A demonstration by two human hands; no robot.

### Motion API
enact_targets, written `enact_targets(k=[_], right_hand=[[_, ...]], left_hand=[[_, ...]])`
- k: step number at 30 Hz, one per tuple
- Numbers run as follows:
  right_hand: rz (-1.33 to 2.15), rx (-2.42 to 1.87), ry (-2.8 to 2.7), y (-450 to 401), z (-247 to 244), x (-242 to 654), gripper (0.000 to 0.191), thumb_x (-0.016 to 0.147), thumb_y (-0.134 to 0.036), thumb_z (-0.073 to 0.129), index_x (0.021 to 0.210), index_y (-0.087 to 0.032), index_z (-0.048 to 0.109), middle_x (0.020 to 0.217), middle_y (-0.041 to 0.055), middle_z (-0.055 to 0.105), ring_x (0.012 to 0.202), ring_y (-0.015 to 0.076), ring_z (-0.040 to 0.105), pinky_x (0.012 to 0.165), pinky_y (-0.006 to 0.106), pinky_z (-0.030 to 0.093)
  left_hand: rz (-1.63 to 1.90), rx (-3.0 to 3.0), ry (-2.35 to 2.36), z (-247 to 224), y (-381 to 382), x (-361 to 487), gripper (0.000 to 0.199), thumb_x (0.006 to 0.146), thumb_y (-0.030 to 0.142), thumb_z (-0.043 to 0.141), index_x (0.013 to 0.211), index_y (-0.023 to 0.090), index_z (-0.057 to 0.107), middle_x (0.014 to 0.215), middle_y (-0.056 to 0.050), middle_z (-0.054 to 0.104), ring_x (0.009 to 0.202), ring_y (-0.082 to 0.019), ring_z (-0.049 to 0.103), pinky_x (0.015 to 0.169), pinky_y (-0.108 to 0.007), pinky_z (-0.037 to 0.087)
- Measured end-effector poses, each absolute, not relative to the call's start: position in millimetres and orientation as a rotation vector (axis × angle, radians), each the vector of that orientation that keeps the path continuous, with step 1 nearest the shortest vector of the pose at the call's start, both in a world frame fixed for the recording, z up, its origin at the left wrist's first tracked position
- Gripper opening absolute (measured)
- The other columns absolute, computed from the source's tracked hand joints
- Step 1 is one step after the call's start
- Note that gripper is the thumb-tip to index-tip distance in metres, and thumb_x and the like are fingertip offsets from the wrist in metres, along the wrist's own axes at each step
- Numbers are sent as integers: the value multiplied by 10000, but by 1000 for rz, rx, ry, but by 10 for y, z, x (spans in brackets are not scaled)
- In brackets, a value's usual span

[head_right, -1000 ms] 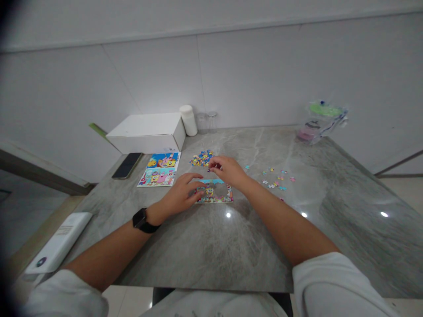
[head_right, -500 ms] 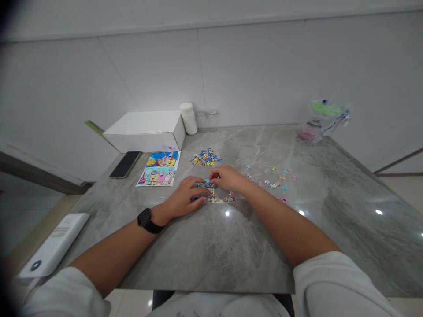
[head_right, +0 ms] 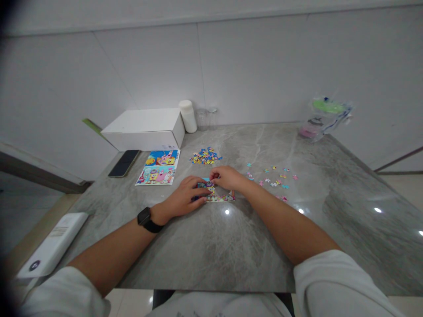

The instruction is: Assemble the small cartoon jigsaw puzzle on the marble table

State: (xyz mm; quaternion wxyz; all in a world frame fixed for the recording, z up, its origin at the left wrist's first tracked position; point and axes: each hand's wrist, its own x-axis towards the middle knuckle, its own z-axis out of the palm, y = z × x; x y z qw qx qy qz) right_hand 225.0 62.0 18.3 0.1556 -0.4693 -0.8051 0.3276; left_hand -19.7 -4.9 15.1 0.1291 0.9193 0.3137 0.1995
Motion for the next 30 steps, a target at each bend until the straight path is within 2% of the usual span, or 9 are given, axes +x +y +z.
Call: enact_targets(k=[22,30], right_hand=[[522,-1451,-2513,546,133,2167,110,921,-211,719,993,-220,802,972,46,806,893,193,711,815,278,479],[499,-1452,-2510,538,110,2160,88,917,-219,735,985,-220,791,962,45,797,900,191,708,817,274,477]], left_hand=[[544,2685,856,158,-27,-194,307,1063,392,586,1280,270,766,1382,-98,692,1275,-286,595,1151,-512,435],[490,2666,813,160,-13,-193,325,1079,363,544,1331,277,730,1416,-75,714,1379,-284,569,1216,-541,387]])
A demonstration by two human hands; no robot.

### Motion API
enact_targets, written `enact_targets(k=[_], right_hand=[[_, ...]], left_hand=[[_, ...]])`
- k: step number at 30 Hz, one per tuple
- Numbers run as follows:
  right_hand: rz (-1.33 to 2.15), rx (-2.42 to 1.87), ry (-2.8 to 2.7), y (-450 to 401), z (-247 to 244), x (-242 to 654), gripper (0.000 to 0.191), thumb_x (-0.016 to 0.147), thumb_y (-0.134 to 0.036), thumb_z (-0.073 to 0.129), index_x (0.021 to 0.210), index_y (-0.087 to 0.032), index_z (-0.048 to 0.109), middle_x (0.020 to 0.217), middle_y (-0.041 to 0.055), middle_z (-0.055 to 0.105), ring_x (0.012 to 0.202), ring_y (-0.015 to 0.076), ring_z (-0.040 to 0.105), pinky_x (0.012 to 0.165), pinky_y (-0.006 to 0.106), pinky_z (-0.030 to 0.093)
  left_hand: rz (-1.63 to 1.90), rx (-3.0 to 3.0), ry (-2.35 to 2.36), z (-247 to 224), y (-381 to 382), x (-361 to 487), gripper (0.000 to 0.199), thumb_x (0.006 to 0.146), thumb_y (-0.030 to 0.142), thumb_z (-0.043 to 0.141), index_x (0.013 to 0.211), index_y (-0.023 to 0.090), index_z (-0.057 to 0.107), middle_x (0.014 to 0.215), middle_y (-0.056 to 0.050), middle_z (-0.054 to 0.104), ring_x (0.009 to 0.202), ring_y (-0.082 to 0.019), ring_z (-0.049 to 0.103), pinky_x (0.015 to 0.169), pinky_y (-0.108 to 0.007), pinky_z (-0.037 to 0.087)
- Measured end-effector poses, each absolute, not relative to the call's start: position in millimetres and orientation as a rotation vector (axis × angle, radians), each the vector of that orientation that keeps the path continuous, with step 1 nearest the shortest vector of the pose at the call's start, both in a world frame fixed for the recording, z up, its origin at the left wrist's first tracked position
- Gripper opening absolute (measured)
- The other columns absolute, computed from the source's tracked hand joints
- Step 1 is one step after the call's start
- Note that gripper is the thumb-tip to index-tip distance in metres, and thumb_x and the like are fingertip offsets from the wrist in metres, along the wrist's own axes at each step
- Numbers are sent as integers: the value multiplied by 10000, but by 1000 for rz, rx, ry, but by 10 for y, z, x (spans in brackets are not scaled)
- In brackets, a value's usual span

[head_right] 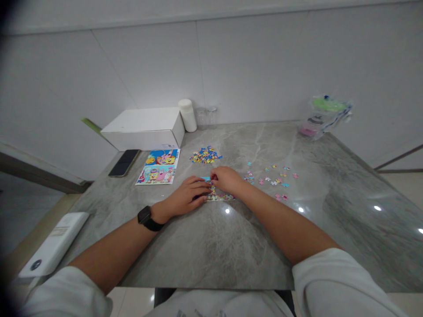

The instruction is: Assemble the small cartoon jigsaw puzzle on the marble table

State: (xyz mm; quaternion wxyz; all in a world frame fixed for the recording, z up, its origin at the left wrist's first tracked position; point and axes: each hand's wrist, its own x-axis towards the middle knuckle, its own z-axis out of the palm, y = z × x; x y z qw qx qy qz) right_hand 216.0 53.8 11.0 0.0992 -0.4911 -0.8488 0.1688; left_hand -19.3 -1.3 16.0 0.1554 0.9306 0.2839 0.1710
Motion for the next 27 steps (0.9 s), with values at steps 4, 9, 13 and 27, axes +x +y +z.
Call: enact_targets(k=[4,9,13,27], right_hand=[[562,-1486,-2440,551,207,2188,128,933,-164,687,1001,-218,781,962,37,803,879,178,710,812,270,486],[528,-1524,-2377,567,265,2220,130,928,-150,669,988,-209,768,950,33,793,866,173,704,792,265,479],[503,-1495,-2444,552,176,2183,77,915,-192,710,963,-207,768,942,38,786,858,175,686,800,268,468],[479,-1498,-2349,583,228,2218,81,946,-192,686,945,-202,766,945,44,775,869,179,679,808,271,465]], left_hand=[[477,2655,819,158,-22,-191,313,1072,354,559,1330,272,716,1444,-70,702,1397,-283,566,1242,-550,363],[461,2648,829,173,-32,-184,298,1073,354,562,1318,268,708,1453,-65,695,1402,-278,566,1258,-551,343],[471,2657,808,187,-25,-184,306,1075,361,550,1322,264,703,1439,-81,696,1388,-277,576,1249,-539,352],[538,2632,766,183,-34,-186,295,1078,352,545,1326,264,678,1415,-87,699,1356,-256,602,1218,-495,396]])
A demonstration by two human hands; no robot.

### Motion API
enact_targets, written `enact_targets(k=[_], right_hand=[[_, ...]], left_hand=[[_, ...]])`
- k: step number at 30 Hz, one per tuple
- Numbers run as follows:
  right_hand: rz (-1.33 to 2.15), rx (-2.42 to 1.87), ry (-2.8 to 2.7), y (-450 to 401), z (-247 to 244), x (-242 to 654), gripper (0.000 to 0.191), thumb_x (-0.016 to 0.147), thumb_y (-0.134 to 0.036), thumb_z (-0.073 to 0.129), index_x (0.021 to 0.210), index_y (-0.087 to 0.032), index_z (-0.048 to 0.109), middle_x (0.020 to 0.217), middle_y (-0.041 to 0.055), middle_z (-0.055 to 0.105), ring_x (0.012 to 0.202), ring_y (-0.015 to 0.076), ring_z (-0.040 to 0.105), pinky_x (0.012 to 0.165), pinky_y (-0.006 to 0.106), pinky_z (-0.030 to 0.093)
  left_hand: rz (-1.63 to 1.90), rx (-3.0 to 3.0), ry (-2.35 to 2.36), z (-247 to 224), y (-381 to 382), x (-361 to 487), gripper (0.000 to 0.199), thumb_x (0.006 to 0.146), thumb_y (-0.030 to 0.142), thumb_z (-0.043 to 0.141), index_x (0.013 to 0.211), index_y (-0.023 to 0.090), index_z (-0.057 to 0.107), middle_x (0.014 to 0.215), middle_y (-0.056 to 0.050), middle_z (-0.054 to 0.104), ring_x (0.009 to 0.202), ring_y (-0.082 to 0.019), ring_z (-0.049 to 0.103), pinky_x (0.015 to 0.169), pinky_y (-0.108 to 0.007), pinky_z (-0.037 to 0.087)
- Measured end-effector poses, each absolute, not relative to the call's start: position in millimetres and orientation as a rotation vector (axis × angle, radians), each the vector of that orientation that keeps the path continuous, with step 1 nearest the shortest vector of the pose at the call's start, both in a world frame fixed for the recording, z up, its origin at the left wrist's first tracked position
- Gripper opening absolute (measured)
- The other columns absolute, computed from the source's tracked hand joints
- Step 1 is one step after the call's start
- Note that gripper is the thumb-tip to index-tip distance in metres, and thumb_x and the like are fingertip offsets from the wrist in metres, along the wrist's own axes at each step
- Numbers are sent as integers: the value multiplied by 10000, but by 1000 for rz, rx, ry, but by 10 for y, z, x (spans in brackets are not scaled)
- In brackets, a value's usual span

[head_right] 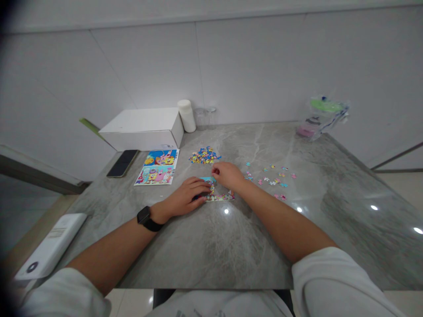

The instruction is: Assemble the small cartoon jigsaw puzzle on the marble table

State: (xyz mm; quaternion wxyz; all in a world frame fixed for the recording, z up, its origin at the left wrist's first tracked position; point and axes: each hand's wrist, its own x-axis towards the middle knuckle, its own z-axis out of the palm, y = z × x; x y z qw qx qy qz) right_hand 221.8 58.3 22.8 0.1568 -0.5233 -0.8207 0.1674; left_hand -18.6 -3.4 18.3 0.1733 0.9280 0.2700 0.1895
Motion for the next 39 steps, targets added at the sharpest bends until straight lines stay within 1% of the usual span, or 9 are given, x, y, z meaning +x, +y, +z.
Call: enact_targets(k=[6,11,14,17,22,25,28,33,39], right_hand=[[450,-1459,-2252,609,342,2295,99,931,-213,677,950,-205,773,927,32,776,813,166,657,779,271,460],[344,-1518,-2019,692,715,2645,134,909,-285,677,941,-197,774,880,36,769,745,162,636,738,284,467],[237,-1556,-1880,717,935,2948,185,900,-356,676,938,-201,770,854,40,761,734,171,633,728,298,480],[194,-1585,-1788,683,1012,3232,225,899,-397,659,940,-203,767,843,52,757,720,177,630,713,309,490],[119,-1660,-1754,502,794,3658,222,891,-393,642,959,-215,757,847,61,752,728,192,638,741,334,512],[101,-1723,-1673,370,556,3949,324,879,-365,637,1149,-212,729,894,62,754,722,195,650,755,345,526],[63,-1800,-1550,268,319,4230,413,883,-340,603,1263,-193,676,945,76,755,723,206,663,777,366,540],[-50,-1855,-1601,231,101,4462,617,887,-299,586,1491,-192,525,1190,124,740,785,223,668,893,422,552],[2,-1862,-1708,260,61,4401,603,912,-288,575,1505,-193,516,1206,114,723,822,214,674,931,404,541]], left_hand=[[596,2625,769,183,-25,-185,277,1081,344,534,1295,247,682,1393,-92,702,1305,-252,618,1186,-486,427],[735,2583,883,135,-4,-197,297,1065,334,560,1309,220,684,1338,-127,701,1254,-267,629,1139,-490,473],[773,2554,913,114,8,-204,289,1069,331,552,1299,225,690,1313,-122,700,1233,-261,637,1117,-477,490],[808,2536,933,102,15,-207,274,1069,331,548,1277,222,691,1294,-117,700,1223,-260,640,1105,-467,499],[823,2513,952,81,29,-211,272,1078,340,537,1287,228,669,1291,-111,694,1224,-259,638,1118,-465,493],[839,2507,959,61,44,-213,276,1080,352,539,1296,224,653,1278,-108,693,1221,-260,636,1118,-466,491],[850,2499,979,42,62,-216,285,1081,360,532,1299,210,636,1270,-116,692,1221,-266,635,1114,-473,494],[830,2469,1021,41,87,-225,300,1075,384,520,1285,210,645,1269,-123,693,1215,-273,643,1099,-477,514],[832,2453,1052,64,106,-233,301,1057,403,535,1263,219,655,1242,-109,706,1191,-274,657,1080,-470,530]])
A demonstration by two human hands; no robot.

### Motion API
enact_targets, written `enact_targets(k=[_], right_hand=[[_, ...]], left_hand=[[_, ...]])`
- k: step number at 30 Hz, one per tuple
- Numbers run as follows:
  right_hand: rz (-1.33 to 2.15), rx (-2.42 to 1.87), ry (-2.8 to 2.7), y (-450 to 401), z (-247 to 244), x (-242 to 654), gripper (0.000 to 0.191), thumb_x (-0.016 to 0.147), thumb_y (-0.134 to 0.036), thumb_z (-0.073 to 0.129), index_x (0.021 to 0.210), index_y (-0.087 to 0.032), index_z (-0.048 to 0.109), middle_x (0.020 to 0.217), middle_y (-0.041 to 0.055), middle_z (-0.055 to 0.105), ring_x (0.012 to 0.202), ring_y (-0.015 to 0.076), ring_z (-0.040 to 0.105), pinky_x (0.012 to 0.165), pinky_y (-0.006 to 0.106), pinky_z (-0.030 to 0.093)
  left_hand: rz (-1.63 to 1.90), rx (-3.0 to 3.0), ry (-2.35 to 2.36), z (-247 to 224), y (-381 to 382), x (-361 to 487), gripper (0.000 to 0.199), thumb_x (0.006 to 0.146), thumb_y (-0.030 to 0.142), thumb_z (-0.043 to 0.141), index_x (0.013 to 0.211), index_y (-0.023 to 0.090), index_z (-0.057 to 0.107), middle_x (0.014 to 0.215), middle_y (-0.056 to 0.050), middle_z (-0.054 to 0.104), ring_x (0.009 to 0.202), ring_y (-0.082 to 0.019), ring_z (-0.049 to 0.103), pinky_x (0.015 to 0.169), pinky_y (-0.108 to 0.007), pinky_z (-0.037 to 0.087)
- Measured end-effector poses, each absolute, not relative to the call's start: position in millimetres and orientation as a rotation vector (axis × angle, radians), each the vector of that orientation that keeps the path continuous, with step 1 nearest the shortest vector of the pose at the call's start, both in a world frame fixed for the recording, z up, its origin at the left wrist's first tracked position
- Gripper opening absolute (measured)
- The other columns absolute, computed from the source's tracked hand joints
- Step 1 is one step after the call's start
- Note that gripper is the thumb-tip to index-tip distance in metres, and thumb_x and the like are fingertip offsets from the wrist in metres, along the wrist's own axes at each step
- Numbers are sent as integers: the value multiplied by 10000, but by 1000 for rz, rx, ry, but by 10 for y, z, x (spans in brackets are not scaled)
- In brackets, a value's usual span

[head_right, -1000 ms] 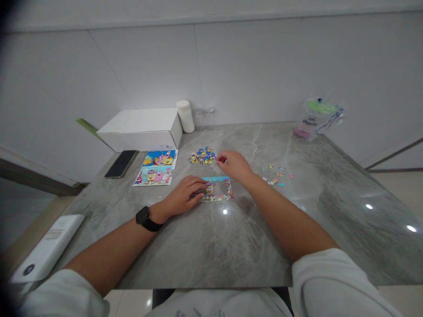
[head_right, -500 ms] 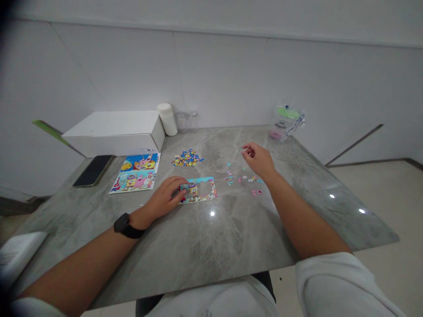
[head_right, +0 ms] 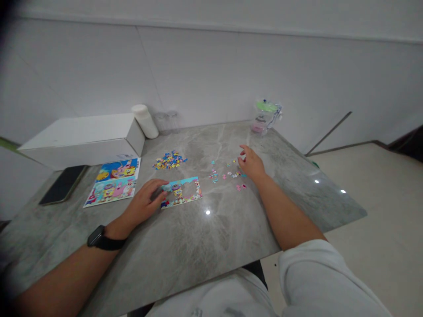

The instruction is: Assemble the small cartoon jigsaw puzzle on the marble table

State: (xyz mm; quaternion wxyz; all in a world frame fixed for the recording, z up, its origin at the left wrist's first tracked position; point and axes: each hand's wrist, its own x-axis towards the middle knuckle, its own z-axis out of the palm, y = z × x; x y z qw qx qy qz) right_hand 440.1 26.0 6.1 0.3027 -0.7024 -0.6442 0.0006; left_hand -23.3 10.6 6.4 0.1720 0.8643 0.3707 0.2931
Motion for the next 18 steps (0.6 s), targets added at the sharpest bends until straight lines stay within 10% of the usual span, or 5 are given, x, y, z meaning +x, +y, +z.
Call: enact_targets(k=[18], right_hand=[[42,-1870,-1528,282,3,4511,612,888,-289,589,1485,-175,518,1092,105,751,846,231,703,852,386,547]], left_hand=[[817,2451,1027,20,119,-249,307,1065,416,533,1272,232,666,1252,-97,691,1201,-264,653,1088,-454,529]])
